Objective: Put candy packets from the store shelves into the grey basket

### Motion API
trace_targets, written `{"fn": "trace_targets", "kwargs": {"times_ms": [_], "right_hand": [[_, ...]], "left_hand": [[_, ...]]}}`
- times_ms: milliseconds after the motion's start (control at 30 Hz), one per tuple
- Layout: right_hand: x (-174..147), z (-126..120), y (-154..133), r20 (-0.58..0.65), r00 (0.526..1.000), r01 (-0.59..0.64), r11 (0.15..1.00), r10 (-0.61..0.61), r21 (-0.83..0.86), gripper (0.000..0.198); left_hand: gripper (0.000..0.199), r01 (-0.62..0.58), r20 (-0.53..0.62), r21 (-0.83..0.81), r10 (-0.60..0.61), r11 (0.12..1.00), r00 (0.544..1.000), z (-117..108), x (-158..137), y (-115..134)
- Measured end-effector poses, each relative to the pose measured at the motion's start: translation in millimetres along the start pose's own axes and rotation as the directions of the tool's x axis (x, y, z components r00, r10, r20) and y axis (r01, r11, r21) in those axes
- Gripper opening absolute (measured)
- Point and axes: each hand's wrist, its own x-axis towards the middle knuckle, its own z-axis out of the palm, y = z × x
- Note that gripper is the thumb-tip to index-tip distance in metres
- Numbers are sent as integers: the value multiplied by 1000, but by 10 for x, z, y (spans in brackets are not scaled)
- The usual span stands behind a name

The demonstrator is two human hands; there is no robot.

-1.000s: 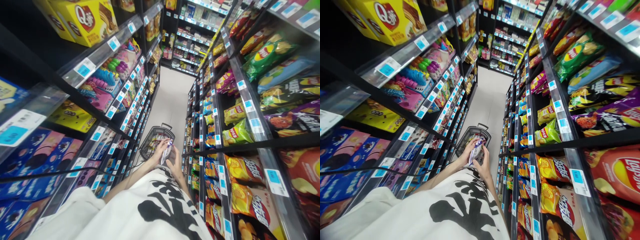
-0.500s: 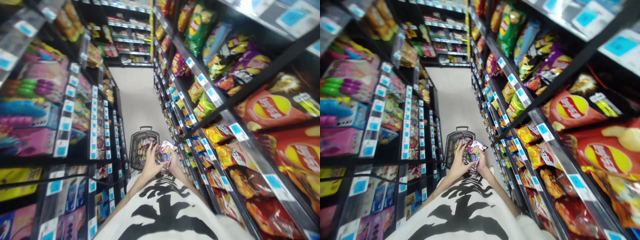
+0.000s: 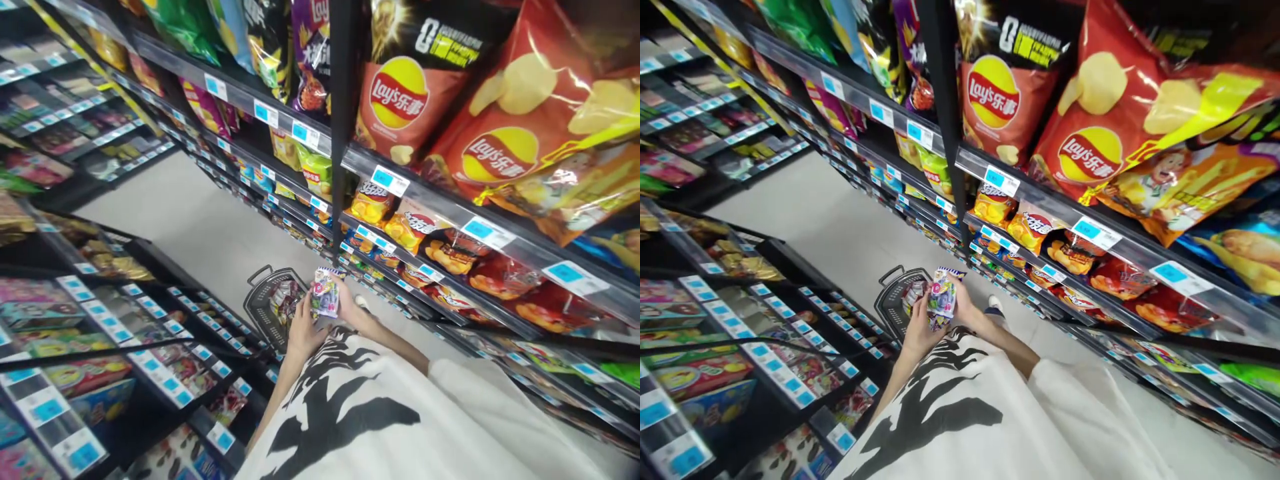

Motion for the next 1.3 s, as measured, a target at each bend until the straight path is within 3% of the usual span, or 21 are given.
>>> {"fn": "trace_targets", "kwargs": {"times_ms": [100, 200, 267, 367, 467, 533, 600, 700, 767, 867, 1000, 1067, 1133, 1200, 1300], "right_hand": [[-11, -134, -309, 36, 996, -88, 995, 87, 44, 40], [5, -276, -664, 37, 992, -122, 992, 122, 12, 44], [25, -360, -911, 25, 990, -135, 990, 136, -38, 47], [64, -484, -1206, 54, 979, -188, 972, 197, -139, 49], [132, -625, -1335, 87, 944, -289, 926, 318, -244, 49], [210, -704, -1338, 78, 914, -352, 874, 398, -335, 47], [324, -740, -1287, 45, 905, -362, 820, 424, -443, 44], [563, -709, -1143, 39, 942, -243, 760, 333, -603, 43], [761, -660, -1042, 97, 947, -152, 691, 307, -707, 45], [1097, -584, -947, 191, 887, -81, 548, 421, -832, 43], [1555, -471, -934, 192, 779, -73, 390, 597, -918, 45], [1764, -399, -942, 153, 750, -92, 330, 644, -940, 50], [1954, -325, -929, 119, 748, -103, 292, 653, -951, 53], [2127, -249, -879, 79, 770, -132, 279, 633, -951, 51], [2379, -108, -739, 7, 801, -224, 310, 598, -924, 49]], "left_hand": [[103, 28, 44, -51, -26, 998, 999, 98, 32, 89], [106, 123, 88, -319, -100, 940, 991, 274, 106, 244], [97, 218, 153, -533, -160, 818, 975, 468, 197, 377], [73, 314, 192, -763, -267, 565, 945, 872, 379, 619], [65, 299, 131, -905, -472, 301, 872, 1245, 583, 885], [63, 244, 90, -950, -578, 193, 811, 1351, 697, 1002], [60, 207, 26, -957, -647, 205, 762, 1323, 750, 1007], [55, 171, -130, -930, -726, 325, 675, 1163, 690, 827], [53, 136, -258, -898, -750, 419, 609, 1069, 612, 667], [53, 114, -380, -857, -767, 502, 517, 1008, 541, 493], [66, -8, -339, -928, -832, 373, 439, 1040, 631, 351], [66, -87, -303, -952, -877, 292, 373, 1044, 766, 232], [62, -138, -278, -959, -913, 247, 298, 994, 949, 58], [56, -147, -269, -960, -930, 237, 252, 869, 1160, -149], [50, -139, -296, -953, -917, 268, 266, 557, 1458, -448]]}}
